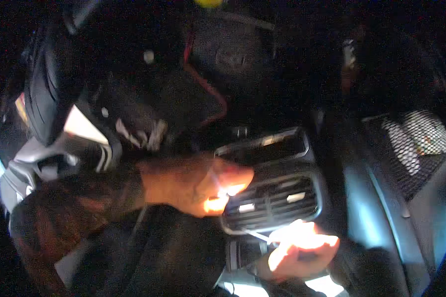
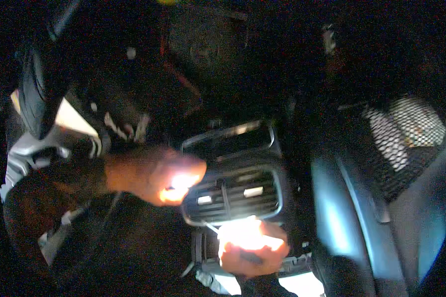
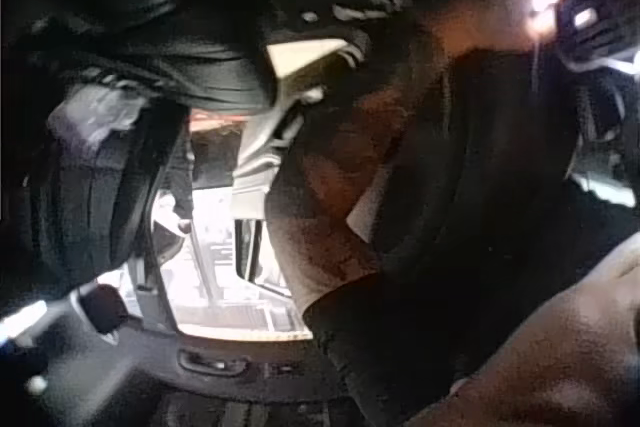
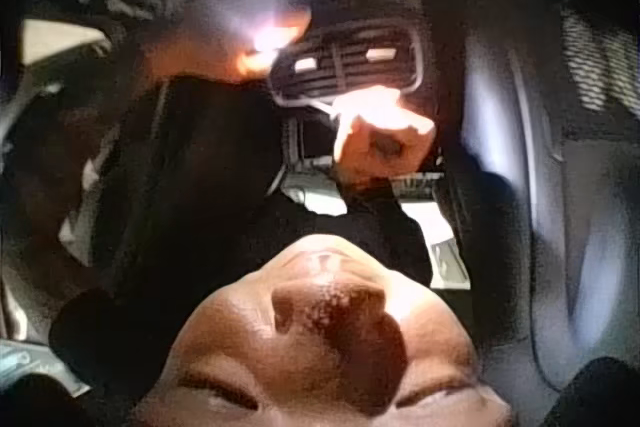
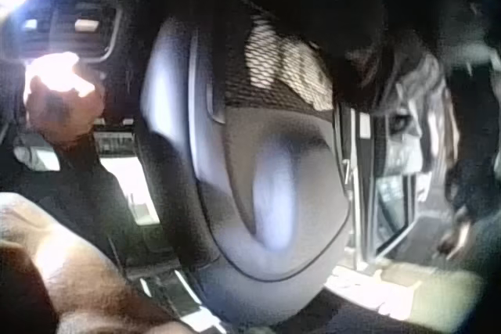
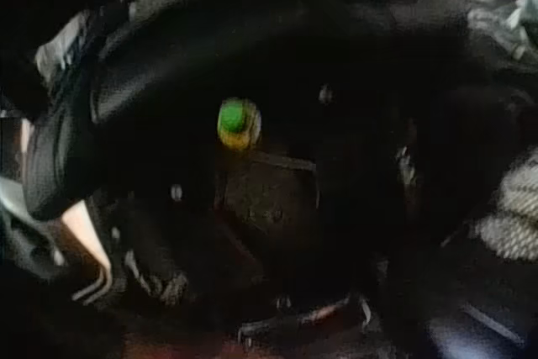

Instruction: The person illuminates the rear air vent assembly of a car center console with a flashlight and pries the vent unit using a screwdriver.

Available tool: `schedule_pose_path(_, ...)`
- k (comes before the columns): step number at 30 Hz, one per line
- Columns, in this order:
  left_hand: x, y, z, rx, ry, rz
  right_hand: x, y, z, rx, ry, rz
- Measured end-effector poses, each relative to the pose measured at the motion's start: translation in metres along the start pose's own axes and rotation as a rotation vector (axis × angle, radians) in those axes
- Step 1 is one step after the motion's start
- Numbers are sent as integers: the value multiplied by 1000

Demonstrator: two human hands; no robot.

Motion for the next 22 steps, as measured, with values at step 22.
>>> schedule_pose_path(22,-12,47,-55,-148,-670,-210,-24,-33,-6,121,177,16)
Point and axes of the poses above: each hand's wrist, its own y-axis away from the middle knuckle, its own x-axis out of the back of the hand, z = x × y, the point moved 4 cm from there along -y, towards the middle knuckle, and after that the axes turned 14 degrees about -z, right-handed, at the moved point
